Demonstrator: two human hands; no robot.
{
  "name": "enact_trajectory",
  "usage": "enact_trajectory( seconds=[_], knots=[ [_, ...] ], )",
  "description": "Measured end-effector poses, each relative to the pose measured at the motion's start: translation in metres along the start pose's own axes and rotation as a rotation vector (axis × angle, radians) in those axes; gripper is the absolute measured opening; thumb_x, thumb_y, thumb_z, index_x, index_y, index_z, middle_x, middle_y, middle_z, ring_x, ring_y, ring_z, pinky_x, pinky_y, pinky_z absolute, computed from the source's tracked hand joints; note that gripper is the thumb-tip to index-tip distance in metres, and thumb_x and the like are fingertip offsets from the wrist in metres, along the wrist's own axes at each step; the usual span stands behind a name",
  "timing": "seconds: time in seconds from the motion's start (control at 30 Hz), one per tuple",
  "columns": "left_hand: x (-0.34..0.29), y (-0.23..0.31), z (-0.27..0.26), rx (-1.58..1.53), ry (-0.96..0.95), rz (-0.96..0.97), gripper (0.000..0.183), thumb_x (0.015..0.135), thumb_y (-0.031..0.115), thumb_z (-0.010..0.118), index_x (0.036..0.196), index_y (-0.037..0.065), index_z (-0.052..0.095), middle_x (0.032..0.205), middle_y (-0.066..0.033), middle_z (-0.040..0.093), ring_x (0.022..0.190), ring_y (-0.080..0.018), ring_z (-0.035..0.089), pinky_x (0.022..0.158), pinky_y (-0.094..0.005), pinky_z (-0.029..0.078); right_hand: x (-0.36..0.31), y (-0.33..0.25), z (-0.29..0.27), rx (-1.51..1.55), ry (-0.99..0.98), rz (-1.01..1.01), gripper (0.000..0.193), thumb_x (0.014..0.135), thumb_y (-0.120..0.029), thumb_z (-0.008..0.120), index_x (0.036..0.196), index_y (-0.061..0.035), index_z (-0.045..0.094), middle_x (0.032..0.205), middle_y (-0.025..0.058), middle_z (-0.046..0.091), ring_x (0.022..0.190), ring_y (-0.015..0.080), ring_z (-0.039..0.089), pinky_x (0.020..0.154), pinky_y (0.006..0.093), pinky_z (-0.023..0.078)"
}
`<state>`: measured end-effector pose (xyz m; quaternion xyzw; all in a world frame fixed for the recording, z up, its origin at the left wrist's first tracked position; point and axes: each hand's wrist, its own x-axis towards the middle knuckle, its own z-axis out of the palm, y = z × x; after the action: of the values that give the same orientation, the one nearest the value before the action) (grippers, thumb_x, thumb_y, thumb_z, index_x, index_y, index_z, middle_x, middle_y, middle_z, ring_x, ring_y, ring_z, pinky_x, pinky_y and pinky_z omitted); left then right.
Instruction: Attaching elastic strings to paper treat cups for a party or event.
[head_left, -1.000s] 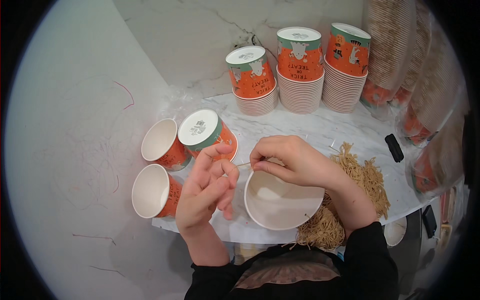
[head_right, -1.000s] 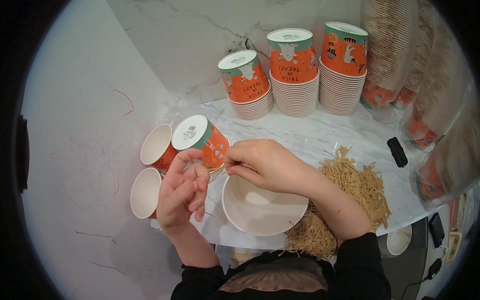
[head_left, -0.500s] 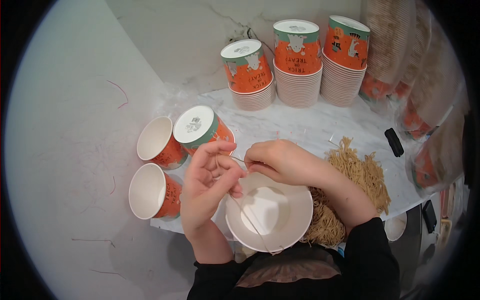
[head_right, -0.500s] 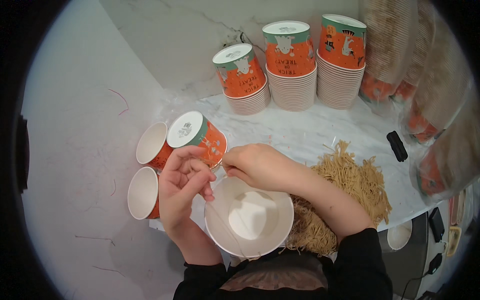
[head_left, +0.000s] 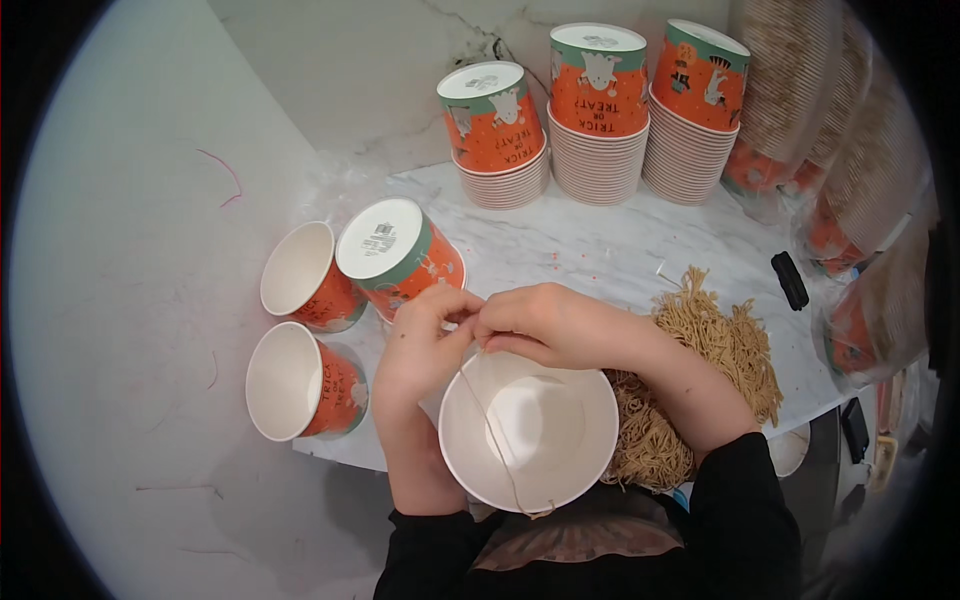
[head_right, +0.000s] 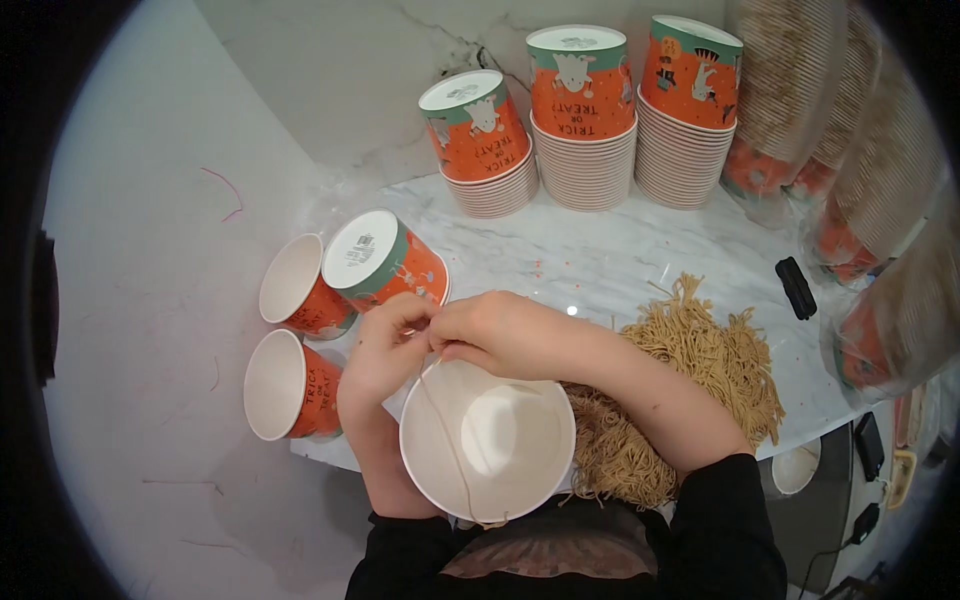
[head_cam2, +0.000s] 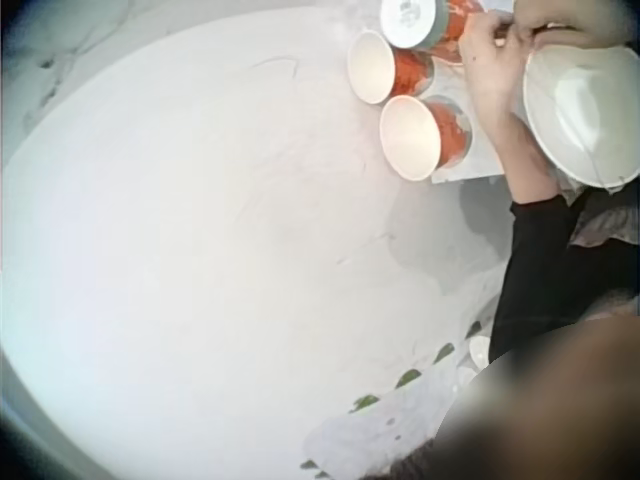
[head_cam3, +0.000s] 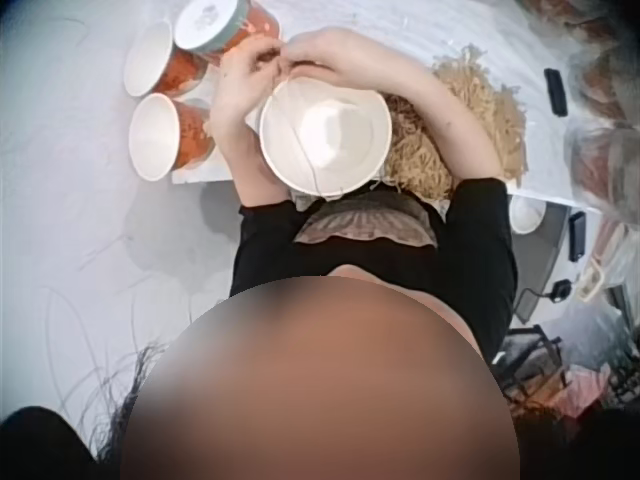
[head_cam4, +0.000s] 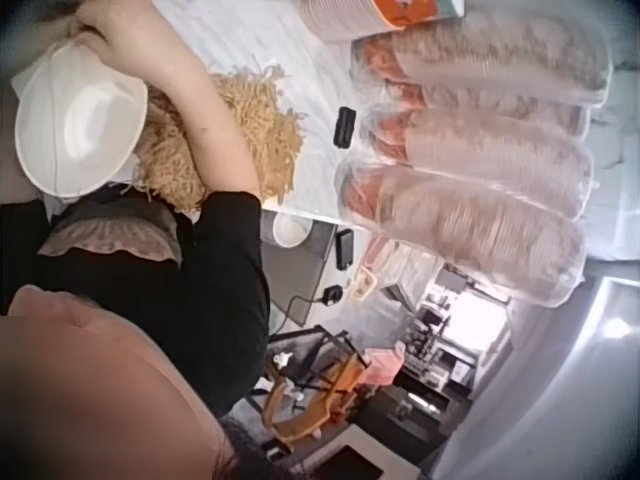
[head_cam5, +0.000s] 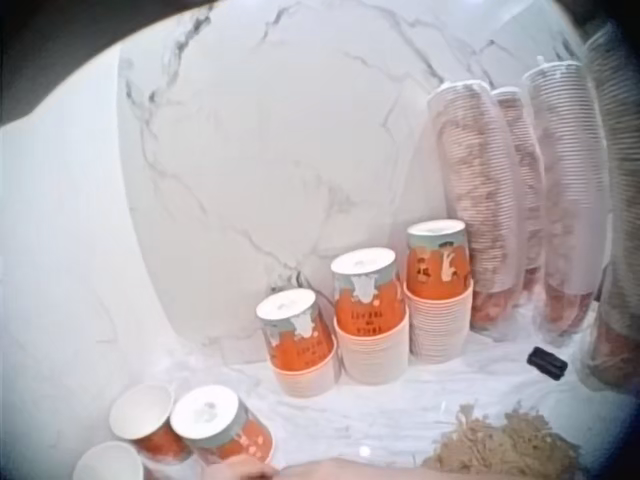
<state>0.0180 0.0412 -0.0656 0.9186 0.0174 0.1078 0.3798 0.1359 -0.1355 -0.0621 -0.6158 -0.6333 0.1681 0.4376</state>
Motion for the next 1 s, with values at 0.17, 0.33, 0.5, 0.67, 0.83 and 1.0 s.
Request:
enact_trajectory(
  seconds=[0.17,0.33,0.5,0.67,0.83,1.0],
  knots=[
    [-0.005,-0.005,-0.003,-0.762,0.162,-0.249,0.009,0.101,0.008,0.058,0.105,0.001,0.061,0.089,-0.0025,0.067,0.067,-0.0063,0.059,0.060,-0.0230,0.049,0.001,0.001,0.000,-0.137,0.055,-0.035,0.011,0.091,-0.014,0.066,0.097,-0.0051,0.063,0.096,0.0103,0.065,0.090,0.0333,0.065,0.078,0.0420,0.052],
    [-0.007,-0.007,-0.002,-0.805,0.226,-0.246,0.017,0.097,0.009,0.062,0.112,0.002,0.060,0.089,-0.0007,0.066,0.062,-0.0014,0.050,0.055,-0.0193,0.040,0.003,0.001,-0.005,-0.076,0.098,-0.026,0.009,0.091,-0.012,0.065,0.097,-0.0053,0.065,0.096,0.0100,0.065,0.090,0.0306,0.064,0.078,0.0397,0.052],
    [-0.008,-0.021,0.003,-0.651,0.155,-0.172,0.024,0.088,0.007,0.070,0.111,0.000,0.067,0.089,0.0010,0.067,0.061,-0.0004,0.048,0.055,-0.0191,0.038,0.005,0.004,-0.006,0.057,0.146,-0.013,0.009,0.092,-0.010,0.064,0.098,-0.0040,0.066,0.090,0.0093,0.066,0.084,0.0239,0.064,0.075,0.0343,0.051],
    [-0.012,-0.033,0.002,-0.541,0.089,-0.187,0.022,0.080,0.007,0.076,0.101,0.000,0.075,0.087,0.0001,0.069,0.061,-0.0006,0.048,0.056,-0.0203,0.038,0.007,0.006,-0.003,0.551,0.196,0.271,0.012,0.096,-0.012,0.066,0.096,0.0003,0.067,0.087,0.0014,0.069,0.080,0.0077,0.062,0.077,0.0259,0.050],
    [-0.013,-0.024,-0.010,-0.504,-0.029,-0.250,0.013,0.085,-0.003,0.075,0.097,-0.004,0.073,0.099,-0.0070,0.071,0.087,-0.0090,0.066,0.076,-0.0231,0.052,0.007,0.011,-0.002,0.352,0.270,0.299,0.013,0.094,-0.012,0.067,0.096,0.0010,0.069,0.084,0.0024,0.069,0.077,0.0070,0.061,0.073,0.0251,0.049],
    [-0.011,-0.029,-0.008,-0.586,0.074,-0.145,0.013,0.086,-0.002,0.075,0.098,-0.003,0.073,0.112,-0.0087,0.068,0.089,-0.0102,0.066,0.081,-0.0248,0.052,0.008,0.001,0.002,0.169,0.326,0.310,0.014,0.091,-0.010,0.066,0.096,0.0025,0.070,0.080,0.0070,0.069,0.076,0.0115,0.063,0.071,0.0280,0.050]
  ],
)
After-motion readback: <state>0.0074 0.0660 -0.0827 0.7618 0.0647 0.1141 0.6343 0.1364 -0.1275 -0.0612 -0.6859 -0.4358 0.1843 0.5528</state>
